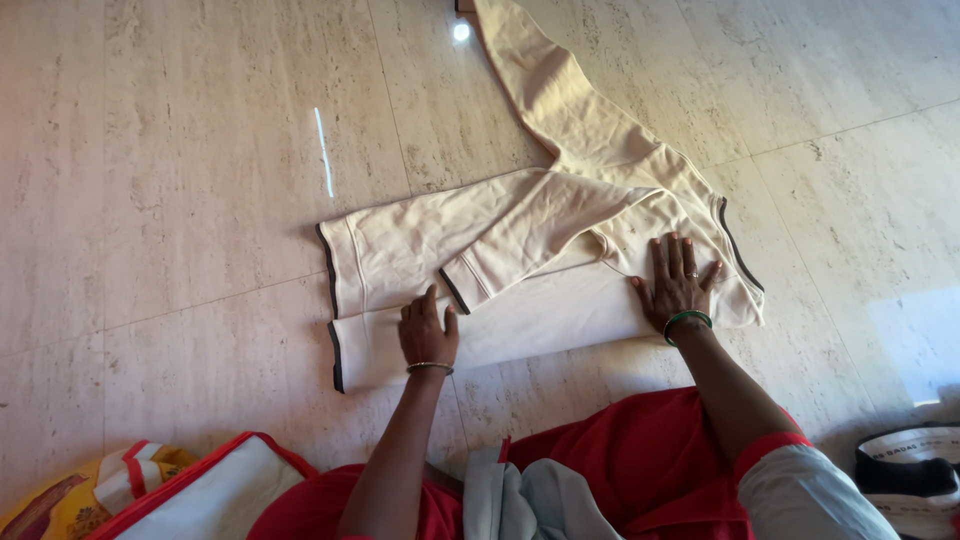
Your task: The person folds a light-colored sweatshirt by hand on the floor, smoothing the fabric and folding the sleeves and body before placing it into a bag.
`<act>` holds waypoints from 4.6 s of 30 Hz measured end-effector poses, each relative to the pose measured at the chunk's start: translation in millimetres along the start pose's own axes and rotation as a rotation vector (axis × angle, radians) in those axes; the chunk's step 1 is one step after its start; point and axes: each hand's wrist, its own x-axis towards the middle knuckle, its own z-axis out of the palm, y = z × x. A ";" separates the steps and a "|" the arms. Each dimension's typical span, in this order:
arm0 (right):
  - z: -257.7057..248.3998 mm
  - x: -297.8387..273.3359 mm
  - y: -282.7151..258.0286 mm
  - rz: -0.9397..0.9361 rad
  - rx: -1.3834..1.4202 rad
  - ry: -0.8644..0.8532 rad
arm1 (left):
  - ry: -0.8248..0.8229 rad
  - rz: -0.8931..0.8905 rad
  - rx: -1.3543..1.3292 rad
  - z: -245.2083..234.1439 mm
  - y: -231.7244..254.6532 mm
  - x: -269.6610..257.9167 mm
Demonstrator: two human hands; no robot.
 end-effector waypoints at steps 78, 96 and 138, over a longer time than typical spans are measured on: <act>-19.2 -22.3 49.4 1.507 1.685 0.132 | -0.134 -0.635 -0.228 -49.4 -171.1 10.8; -16.7 -17.4 58.0 1.480 1.554 0.040 | 0.045 -0.943 -0.307 -57.3 -172.4 2.3; -33.2 -18.8 50.1 -0.546 -0.444 -0.157 | -0.535 -0.143 0.414 -41.7 -57.6 -15.7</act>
